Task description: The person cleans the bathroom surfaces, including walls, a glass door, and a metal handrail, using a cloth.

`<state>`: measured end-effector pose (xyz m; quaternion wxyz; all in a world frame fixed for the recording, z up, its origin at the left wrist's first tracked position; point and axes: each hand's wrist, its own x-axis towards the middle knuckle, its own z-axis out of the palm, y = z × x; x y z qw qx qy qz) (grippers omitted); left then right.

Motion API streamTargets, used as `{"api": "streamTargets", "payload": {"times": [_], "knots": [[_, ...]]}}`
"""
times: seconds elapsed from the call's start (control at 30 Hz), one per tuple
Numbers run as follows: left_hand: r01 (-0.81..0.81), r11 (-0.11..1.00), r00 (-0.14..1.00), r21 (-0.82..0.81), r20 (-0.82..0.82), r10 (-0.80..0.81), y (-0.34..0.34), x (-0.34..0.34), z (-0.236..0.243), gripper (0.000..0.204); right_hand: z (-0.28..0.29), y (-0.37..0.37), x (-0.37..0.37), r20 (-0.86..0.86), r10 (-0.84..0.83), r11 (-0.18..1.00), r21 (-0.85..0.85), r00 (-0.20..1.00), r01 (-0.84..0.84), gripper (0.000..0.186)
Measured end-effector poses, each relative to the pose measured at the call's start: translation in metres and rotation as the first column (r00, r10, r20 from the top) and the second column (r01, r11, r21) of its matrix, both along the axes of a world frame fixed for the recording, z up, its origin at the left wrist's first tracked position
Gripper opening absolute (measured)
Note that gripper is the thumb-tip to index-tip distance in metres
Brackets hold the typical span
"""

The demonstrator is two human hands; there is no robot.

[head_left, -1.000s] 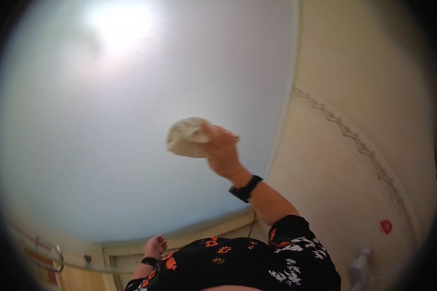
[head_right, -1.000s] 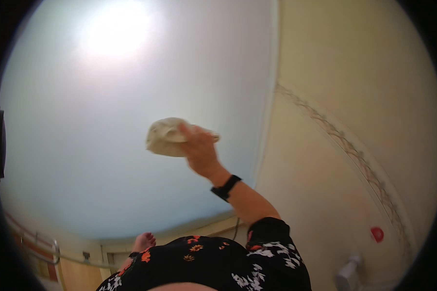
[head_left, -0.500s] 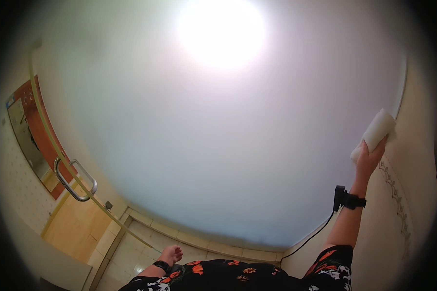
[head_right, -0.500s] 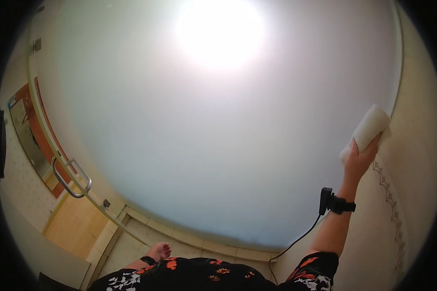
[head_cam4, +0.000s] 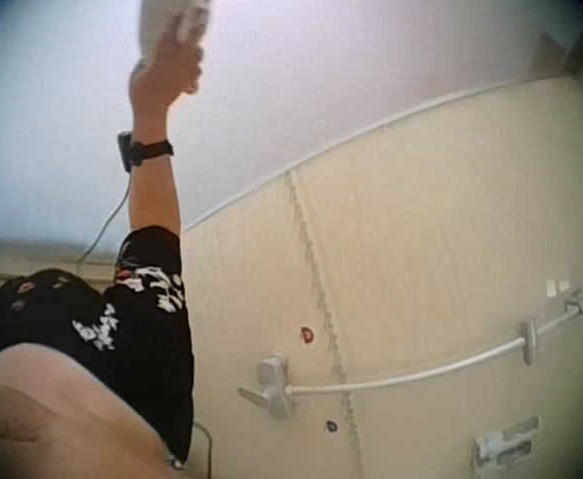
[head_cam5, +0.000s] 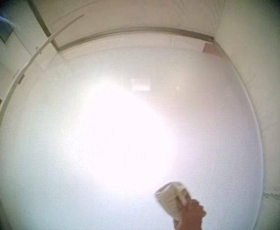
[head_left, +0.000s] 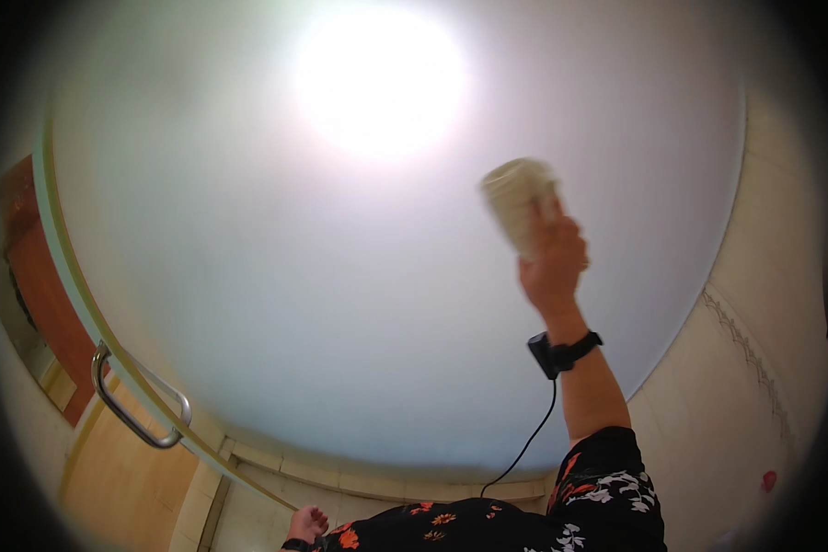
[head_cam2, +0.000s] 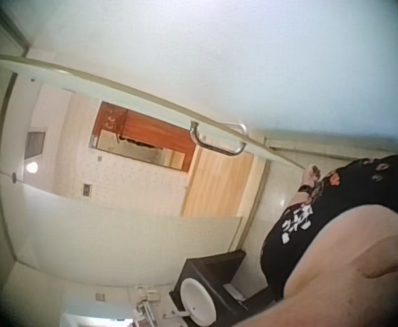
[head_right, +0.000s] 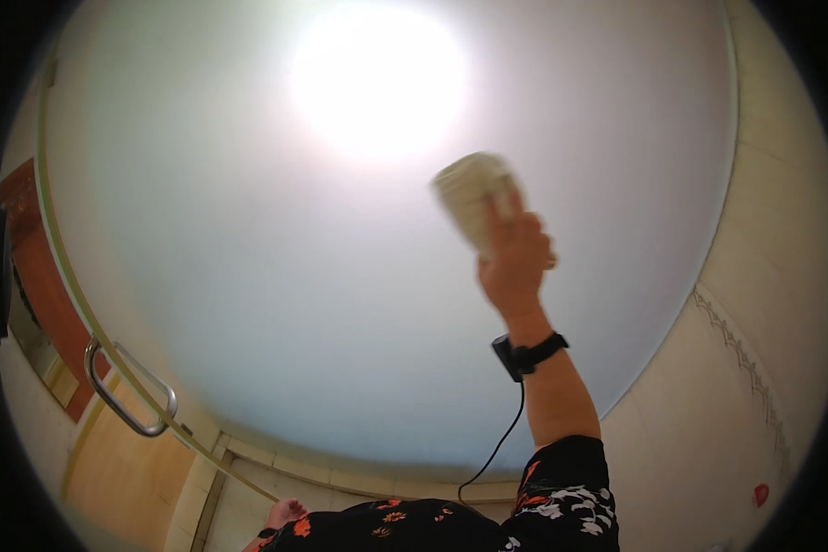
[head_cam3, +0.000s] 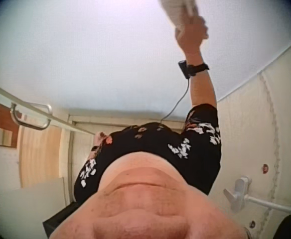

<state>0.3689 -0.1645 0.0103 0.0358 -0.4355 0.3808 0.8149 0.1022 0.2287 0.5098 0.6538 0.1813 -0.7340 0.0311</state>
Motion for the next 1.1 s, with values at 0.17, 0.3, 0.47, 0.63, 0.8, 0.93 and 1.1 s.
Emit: {"api": "streamTargets", "payload": {"times": [0.17,0.3,0.47,0.63,0.8,0.93,1.1], "knots": [[-0.109,0.958,0.975,-0.264,-0.214,0.052,-0.078,0.032,-0.108,0.02,0.033,-0.025,-0.019,0.037,0.08,0.973,0.215,0.996,-0.086,0.066],[-0.124,0.949,0.983,-0.289,-0.164,0.078,-0.025,0.054,0.016,0.026,0.118,0.049,-0.04,-0.16,-0.084,0.996,0.024,0.983,0.089,0.071],[-0.028,0.735,0.973,-0.677,-0.186,-0.135,-0.054,0.078,-0.07,0.023,0.22,0.09,-0.035,0.154,-0.067,0.616,-0.771,0.986,0.162,0.074],[-0.154,0.975,0.948,0.161,-0.253,0.192,-0.062,0.121,-0.117,0.017,0.266,-0.025,-0.038,0.017,-0.075,0.816,-0.574,0.997,0.072,0.065],[0.051,0.569,0.998,-0.821,0.054,-0.013,-0.011,0.166,0.055,0.014,0.265,-0.204,-0.022,-0.079,-0.061,0.987,-0.156,0.995,0.048,0.067],[0.041,0.501,0.992,-0.865,0.093,0.079,0.006,0.201,0.016,0.017,0.208,-0.337,0.004,0.163,0.069,0.996,0.047,0.984,-0.077,0.055],[0.232,0.426,0.966,-0.874,0.259,0.005,0.03,0.217,-0.025,0.018,0.104,-0.428,0.031,0.382,0.141,0.836,0.448,0.913,-0.316,0.044]]}}
